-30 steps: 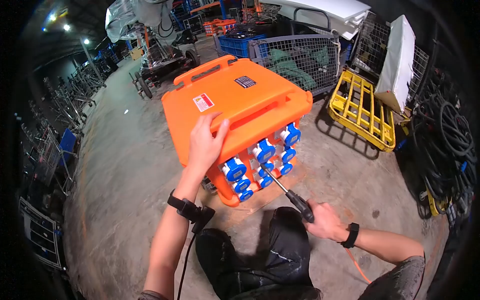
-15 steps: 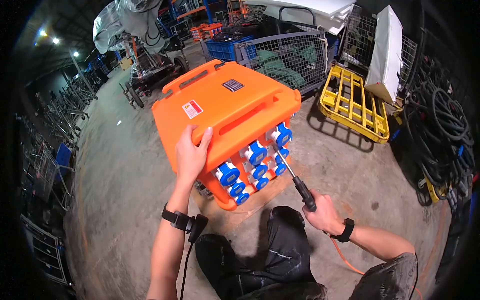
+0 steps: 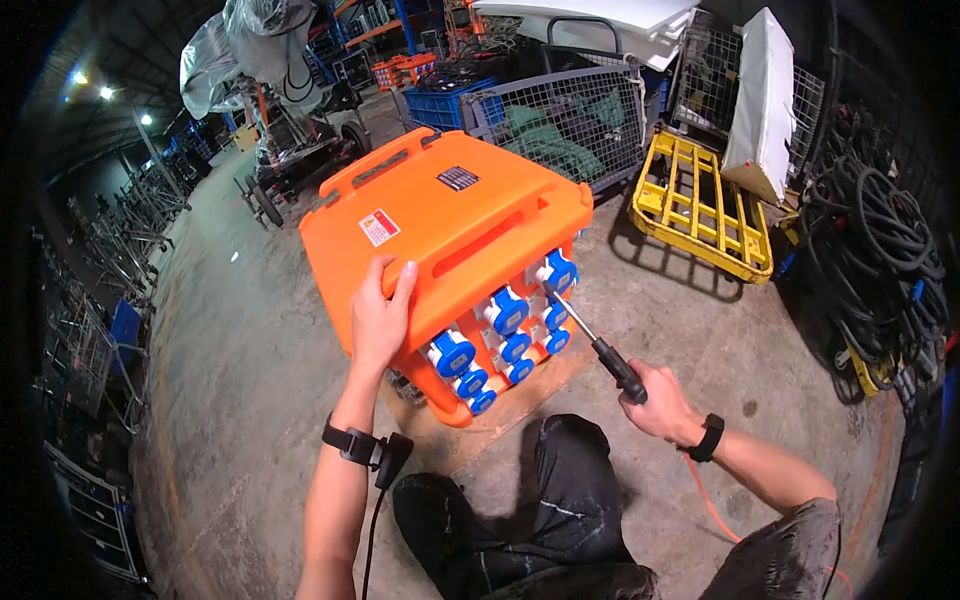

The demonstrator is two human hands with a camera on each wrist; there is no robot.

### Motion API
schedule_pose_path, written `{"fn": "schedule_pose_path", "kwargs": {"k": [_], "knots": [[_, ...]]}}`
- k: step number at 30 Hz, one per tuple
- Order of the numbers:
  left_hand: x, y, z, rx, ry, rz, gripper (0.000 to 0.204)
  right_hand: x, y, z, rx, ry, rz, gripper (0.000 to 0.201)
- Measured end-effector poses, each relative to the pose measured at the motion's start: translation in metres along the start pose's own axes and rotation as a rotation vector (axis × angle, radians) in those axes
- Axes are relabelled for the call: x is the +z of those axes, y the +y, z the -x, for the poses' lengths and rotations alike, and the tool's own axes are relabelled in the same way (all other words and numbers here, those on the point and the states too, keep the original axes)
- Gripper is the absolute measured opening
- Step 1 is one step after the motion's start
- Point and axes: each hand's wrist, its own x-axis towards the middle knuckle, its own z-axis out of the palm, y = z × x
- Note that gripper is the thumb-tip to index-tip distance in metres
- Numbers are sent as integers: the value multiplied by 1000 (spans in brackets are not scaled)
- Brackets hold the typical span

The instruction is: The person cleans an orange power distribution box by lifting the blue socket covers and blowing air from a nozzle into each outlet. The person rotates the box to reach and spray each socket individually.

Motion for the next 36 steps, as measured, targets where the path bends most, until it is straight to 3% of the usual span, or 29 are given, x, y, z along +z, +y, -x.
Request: {"fn": "schedule_pose_path", "kwargs": {"k": [3, 4, 7, 11, 13, 15, 20, 24, 27, 30, 31, 36], "knots": [[0, -1, 1, 13, 3, -11, 46, -18, 13, -2, -18, -66, 154, 20], [0, -1, 0, 3, 0, -4, 45, -27, 5, -4, 88, -97, 111, 21], [2, -1, 0, 2, -7, 18, 44, -51, -8, -9, 83, -92, 175, 24], [1, -2, 0, 40, 5, 19, 44, -78, -23, -26, -113, -170, 520, 24], [1, -2, 1, 30, -2, 19, 44, -91, -12, -46, -172, -179, 567, 25], [0, 0, 0, 24, -8, 20, 44, -108, -5, -69, -303, -185, 788, 30], [1, -4, 0, 57, 13, -29, 45, -147, 4, -118, -424, -77, 934, 40], [0, 0, 2, 58, 13, -45, 45, -134, 4, -126, -512, -151, 912, 37], [0, 0, 1, 90, 50, -74, 45, -106, -24, -93, -482, -295, 844, 33], [3, -2, 2, 142, 103, -171, 44, -79, -30, -69, -228, -295, 608, 27], [2, -1, 2, 131, 95, -169, 44, -73, -27, -61, -224, -296, 608, 27], [0, -1, 0, 96, 66, -53, 45, -34, -24, -23, 221, -326, -100, 19]]}}
